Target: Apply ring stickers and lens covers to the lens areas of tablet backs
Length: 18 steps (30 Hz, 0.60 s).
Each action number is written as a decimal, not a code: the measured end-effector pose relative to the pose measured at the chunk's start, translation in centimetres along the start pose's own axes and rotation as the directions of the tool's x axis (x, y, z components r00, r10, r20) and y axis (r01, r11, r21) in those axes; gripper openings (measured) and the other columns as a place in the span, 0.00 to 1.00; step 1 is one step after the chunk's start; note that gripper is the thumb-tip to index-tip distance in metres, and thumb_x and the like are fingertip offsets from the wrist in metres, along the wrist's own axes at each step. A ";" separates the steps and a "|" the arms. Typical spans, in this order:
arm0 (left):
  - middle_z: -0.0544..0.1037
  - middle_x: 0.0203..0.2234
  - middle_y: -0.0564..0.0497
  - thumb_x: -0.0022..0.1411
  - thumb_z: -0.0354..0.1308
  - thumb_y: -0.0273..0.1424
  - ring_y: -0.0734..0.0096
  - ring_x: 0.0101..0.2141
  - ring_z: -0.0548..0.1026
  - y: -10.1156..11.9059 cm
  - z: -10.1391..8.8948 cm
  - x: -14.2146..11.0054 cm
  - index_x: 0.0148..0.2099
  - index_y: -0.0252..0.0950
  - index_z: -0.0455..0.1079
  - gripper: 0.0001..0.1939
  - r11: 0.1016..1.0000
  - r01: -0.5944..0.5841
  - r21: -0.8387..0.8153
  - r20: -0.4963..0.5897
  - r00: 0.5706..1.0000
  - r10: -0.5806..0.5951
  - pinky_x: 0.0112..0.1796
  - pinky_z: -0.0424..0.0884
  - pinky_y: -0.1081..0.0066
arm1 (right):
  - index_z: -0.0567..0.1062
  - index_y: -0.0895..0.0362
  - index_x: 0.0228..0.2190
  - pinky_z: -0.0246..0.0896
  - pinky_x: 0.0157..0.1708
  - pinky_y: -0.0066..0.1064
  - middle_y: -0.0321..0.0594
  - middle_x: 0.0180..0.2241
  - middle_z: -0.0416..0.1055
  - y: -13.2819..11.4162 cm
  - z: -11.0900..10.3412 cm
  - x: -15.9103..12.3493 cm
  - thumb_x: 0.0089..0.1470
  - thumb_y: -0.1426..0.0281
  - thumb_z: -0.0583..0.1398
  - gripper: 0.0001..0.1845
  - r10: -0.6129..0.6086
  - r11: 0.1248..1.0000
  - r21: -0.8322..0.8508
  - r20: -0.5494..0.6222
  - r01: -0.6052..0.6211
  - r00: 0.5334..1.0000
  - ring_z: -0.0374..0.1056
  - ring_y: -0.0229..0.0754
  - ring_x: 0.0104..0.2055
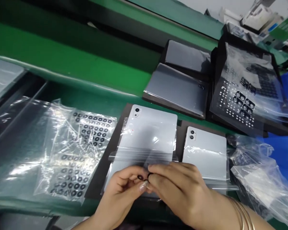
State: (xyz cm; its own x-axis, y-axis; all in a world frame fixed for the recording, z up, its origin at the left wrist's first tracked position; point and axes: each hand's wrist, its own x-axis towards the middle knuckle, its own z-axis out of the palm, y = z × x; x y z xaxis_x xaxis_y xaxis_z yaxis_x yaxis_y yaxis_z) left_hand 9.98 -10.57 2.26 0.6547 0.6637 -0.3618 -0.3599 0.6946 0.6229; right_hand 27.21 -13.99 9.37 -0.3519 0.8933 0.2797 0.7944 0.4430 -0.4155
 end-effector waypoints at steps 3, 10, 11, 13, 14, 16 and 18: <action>0.81 0.26 0.55 0.54 0.66 0.27 0.77 0.28 0.80 0.9 -0.3 -0.1 0.35 0.36 0.75 0.05 0.999 0.018 -0.047 0.060 0.998 -0.015 0.34 0.75 0.82 | 0.75 0.62 0.38 0.69 0.41 0.24 0.43 0.40 0.77 -0.2 0.2 0.4 0.63 0.74 0.52 0.11 0.016 0.997 0.076 0.040 -0.019 0.999 0.73 0.35 0.41; 0.81 0.28 0.48 0.59 0.58 0.23 0.72 0.28 0.80 2.1 -1.2 -0.4 0.34 0.33 0.75 0.05 0.895 -0.291 0.337 0.037 0.954 0.297 0.30 0.77 0.79 | 0.72 0.59 0.46 0.70 0.39 0.28 0.44 0.43 0.74 -0.3 1.6 1.2 0.63 0.74 0.50 0.14 0.014 0.994 0.110 0.060 -0.021 0.998 0.72 0.37 0.43; 0.81 0.29 0.48 0.59 0.57 0.22 0.72 0.28 0.79 2.1 -1.4 -0.4 0.35 0.33 0.75 0.06 0.845 -0.367 0.389 0.039 0.923 0.383 0.30 0.76 0.80 | 0.73 0.58 0.45 0.69 0.37 0.27 0.44 0.41 0.74 -0.3 1.7 1.5 0.63 0.74 0.51 0.13 0.026 0.992 0.124 0.056 -0.033 0.998 0.72 0.36 0.41; 0.80 0.29 0.49 0.58 0.56 0.20 0.73 0.28 0.79 2.1 -1.7 -0.5 0.36 0.34 0.75 0.08 0.737 -0.476 0.479 0.048 0.853 0.520 0.29 0.76 0.81 | 0.73 0.57 0.44 0.69 0.33 0.26 0.42 0.37 0.74 -0.3 1.9 2.1 0.63 0.74 0.52 0.12 0.048 0.988 0.143 0.052 -0.055 0.998 0.72 0.35 0.36; 0.80 0.29 0.49 0.58 0.56 0.19 0.73 0.28 0.79 2.1 -1.9 -0.5 0.37 0.35 0.75 0.09 0.690 -0.510 0.514 0.057 0.823 0.566 0.29 0.76 0.81 | 0.74 0.56 0.44 0.68 0.30 0.26 0.41 0.35 0.73 -0.3 1.9 2.5 0.62 0.74 0.53 0.12 0.055 0.986 0.152 0.048 -0.062 0.997 0.72 0.35 0.34; 0.80 0.28 0.50 0.57 0.56 0.18 0.73 0.28 0.79 2.0 -2.1 -0.6 0.38 0.35 0.74 0.10 0.620 -0.541 0.568 0.083 0.787 0.611 0.31 0.76 0.80 | 0.74 0.57 0.44 0.67 0.28 0.25 0.40 0.33 0.71 -0.1 1.9 3.2 0.61 0.74 0.54 0.12 0.040 0.980 0.194 0.074 -0.054 0.996 0.71 0.34 0.32; 0.79 0.29 0.50 0.57 0.55 0.17 0.74 0.28 0.78 1.9 -2.2 -0.8 0.38 0.36 0.73 0.11 0.585 -0.533 0.611 0.083 0.779 0.622 0.31 0.75 0.81 | 0.73 0.58 0.44 0.68 0.29 0.25 0.40 0.33 0.71 0.0 2.0 3.9 0.61 0.75 0.54 0.11 0.028 0.965 0.255 0.104 -0.054 0.994 0.71 0.34 0.32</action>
State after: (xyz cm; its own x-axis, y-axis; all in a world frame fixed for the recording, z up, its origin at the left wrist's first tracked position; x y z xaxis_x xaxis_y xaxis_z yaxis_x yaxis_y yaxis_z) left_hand 7.35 -9.15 2.19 0.3411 0.9257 0.1633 -0.1534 -0.1166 0.9813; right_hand 24.89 -10.37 8.68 -0.3797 0.9082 0.1761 0.6596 0.3993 -0.6368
